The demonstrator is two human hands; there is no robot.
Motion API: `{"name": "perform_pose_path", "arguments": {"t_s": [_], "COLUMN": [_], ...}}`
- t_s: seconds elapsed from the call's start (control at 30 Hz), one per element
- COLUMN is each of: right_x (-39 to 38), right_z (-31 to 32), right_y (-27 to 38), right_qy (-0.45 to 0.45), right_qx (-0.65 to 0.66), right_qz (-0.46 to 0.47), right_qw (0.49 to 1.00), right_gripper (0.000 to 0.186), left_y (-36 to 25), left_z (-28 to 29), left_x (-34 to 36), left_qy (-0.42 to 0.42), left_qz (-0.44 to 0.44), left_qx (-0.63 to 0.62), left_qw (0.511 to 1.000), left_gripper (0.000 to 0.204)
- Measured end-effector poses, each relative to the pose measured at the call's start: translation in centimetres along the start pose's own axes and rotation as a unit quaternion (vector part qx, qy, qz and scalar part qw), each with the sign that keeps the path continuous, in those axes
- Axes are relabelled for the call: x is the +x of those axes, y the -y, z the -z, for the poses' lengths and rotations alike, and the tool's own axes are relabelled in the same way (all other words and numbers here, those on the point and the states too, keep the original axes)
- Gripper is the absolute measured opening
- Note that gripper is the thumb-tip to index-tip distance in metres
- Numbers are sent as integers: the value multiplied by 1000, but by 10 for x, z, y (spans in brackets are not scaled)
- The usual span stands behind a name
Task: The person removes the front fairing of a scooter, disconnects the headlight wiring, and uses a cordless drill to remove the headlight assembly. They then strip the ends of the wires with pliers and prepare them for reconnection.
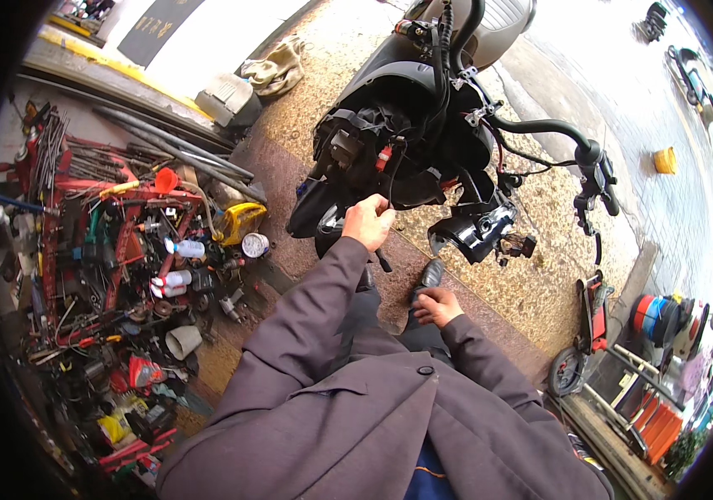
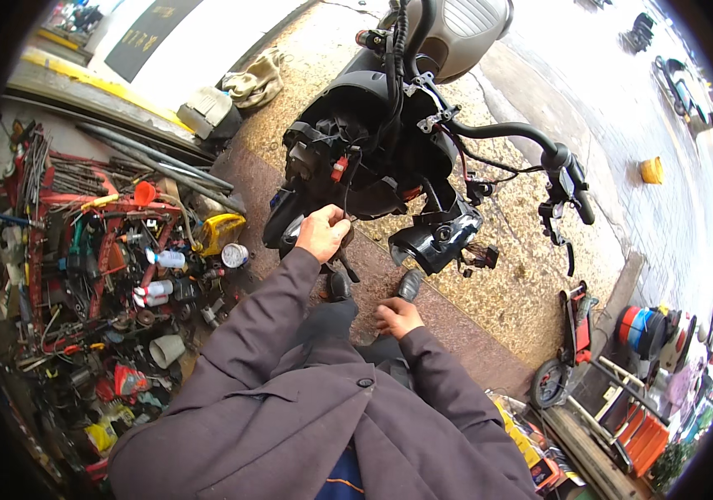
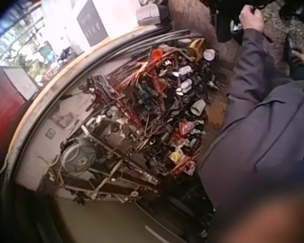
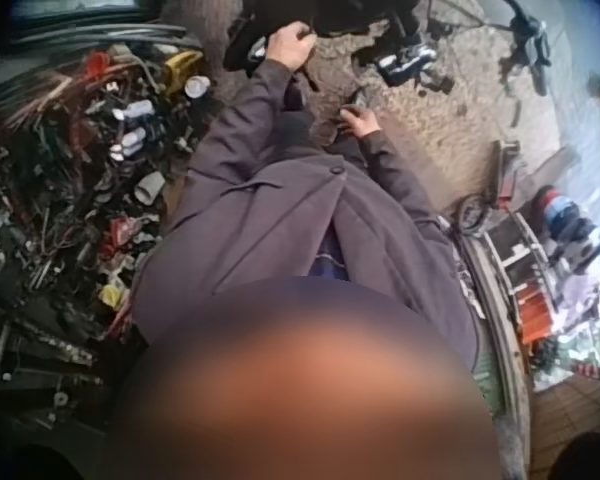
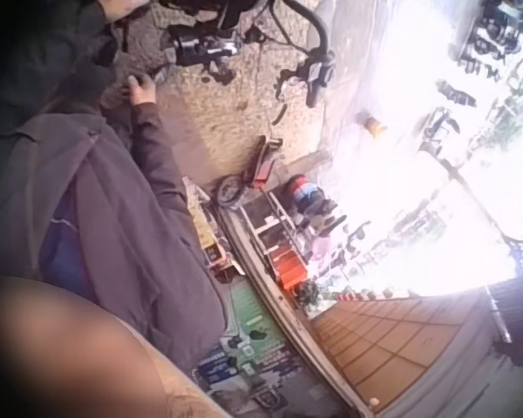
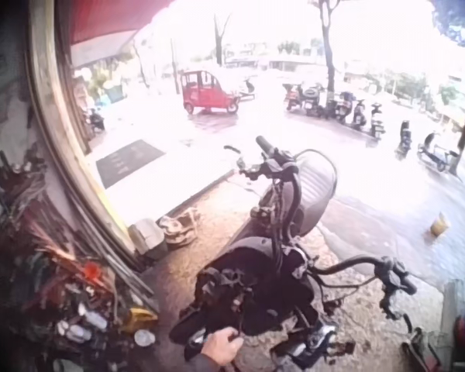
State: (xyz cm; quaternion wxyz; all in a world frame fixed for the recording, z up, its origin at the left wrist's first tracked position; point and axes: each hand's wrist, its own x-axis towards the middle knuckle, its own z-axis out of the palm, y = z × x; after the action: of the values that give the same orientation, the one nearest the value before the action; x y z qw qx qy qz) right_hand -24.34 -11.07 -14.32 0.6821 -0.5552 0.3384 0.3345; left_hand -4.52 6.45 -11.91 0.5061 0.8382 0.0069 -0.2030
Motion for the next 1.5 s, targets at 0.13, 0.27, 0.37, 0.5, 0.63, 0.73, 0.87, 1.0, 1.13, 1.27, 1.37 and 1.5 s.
{"name": "perform_pose_path", "arguments": {"t_s": [0.13, 0.27, 0.37, 0.5, 0.63, 0.73, 0.87, 1.0, 1.13, 1.27, 1.37, 1.5], "right_x": [-1, 28, 60, 83, 88, 88, 88, 94, 104, 112, 114, 111], "right_z": [-40, -63, -76, -84, -91, -100, -101, -99, -96, -99, -101, -99], "right_y": [60, 140, 193, 222, 229, 236, 250, 257, 256, 255, 257, 259], "right_qy": [40, -127, -255, -255, -321, -439, -388, -417, -456, -470, -464, -425], "right_qx": [-55, -100, -130, -62, -117, -251, -247, -257, -246, -189, -149, -165], "right_qz": [194, 412, 402, 334, 357, 339, 299, 285, 332, 365, 374, 342], "right_qw": [979, 897, 870, 905, 870, 794, 836, 824, 788, 781, 789, 822], "right_gripper": [30, 30, 40, 46, 42, 39, 38, 27, 13, 11, 11, 15], "left_y": [3, 3, -7, -43, -94, -121, -133, -131, -133, -140, -139, -134], "left_z": [17, 21, 26, 47, 79, 87, 78, 74, 83, 87, 88, 86], "left_x": [2, 10, 8, 6, 59, 113, 164, 183, 189, 197, 202, 209], "left_qy": [39, 47, 69, -58, -126, -30, 230, 297, 322, 375, 383, 380], "left_qz": [-16, -5, 24, -185, -400, -462, -395, -336, -308, -259, -255, -236], "left_qx": [-7, 22, 78, 127, 139, 224, 313, 398, 465, 459, 445, 447], "left_qw": [999, 999, 994, 973, 897, 857, 833, 800, 765, 763, 769, 774], "left_gripper": [20, 25, 26, 16, 12, 13, 21, 25, 28, 26, 25, 26]}}
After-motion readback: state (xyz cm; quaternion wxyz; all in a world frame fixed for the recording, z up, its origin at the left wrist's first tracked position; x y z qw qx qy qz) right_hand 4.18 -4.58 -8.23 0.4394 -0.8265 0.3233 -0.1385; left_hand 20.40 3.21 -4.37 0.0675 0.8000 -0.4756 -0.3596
